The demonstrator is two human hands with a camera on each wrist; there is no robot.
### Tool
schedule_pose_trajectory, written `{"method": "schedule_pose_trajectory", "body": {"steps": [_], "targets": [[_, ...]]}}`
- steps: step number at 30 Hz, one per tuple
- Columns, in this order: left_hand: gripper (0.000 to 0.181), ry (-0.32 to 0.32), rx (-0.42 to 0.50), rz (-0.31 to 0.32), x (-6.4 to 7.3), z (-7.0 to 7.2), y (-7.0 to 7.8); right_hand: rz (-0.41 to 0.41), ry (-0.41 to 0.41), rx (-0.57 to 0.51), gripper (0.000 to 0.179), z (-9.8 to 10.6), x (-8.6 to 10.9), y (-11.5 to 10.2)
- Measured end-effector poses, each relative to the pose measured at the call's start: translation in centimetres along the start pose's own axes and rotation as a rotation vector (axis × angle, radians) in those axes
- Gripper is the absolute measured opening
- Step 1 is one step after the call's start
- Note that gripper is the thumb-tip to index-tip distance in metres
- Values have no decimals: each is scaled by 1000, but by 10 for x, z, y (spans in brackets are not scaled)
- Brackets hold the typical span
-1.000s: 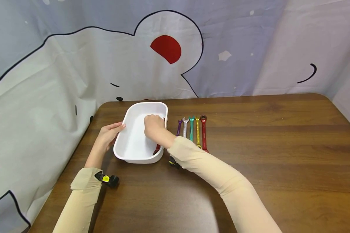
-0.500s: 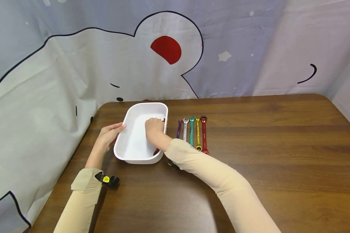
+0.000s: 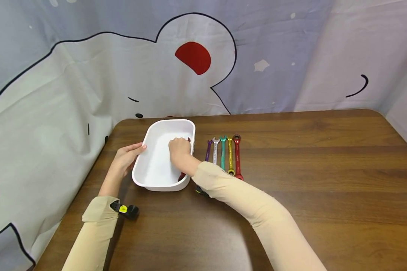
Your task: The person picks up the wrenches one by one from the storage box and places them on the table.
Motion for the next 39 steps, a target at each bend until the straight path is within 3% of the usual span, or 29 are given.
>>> {"method": "schedule_pose_trajectory", "body": {"steps": [5, 16, 32, 39], "targets": [[53, -1, 7, 1, 0, -1, 0, 26, -16, -48, 16, -1, -1, 1], [53, 3, 33, -1, -1, -1, 0, -43, -247, -156, 21, 2, -12, 8], [52, 0, 43, -9, 1, -1, 1, -82, -321, -155, 17, 1, -18, 11], [54, -8, 33, -12, 2, -1, 2, -139, -400, -187, 25, -7, -21, 10]]}}
Point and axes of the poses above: each hand's wrist, its own x-axis away from the middle knuckle, its own z-axis out of the back of the hand, y = z × x, the point moved 5 cm from there along -x, towards the middle knuckle, and after that the axes turned 11 degrees about -z, right-handed, at the moved point
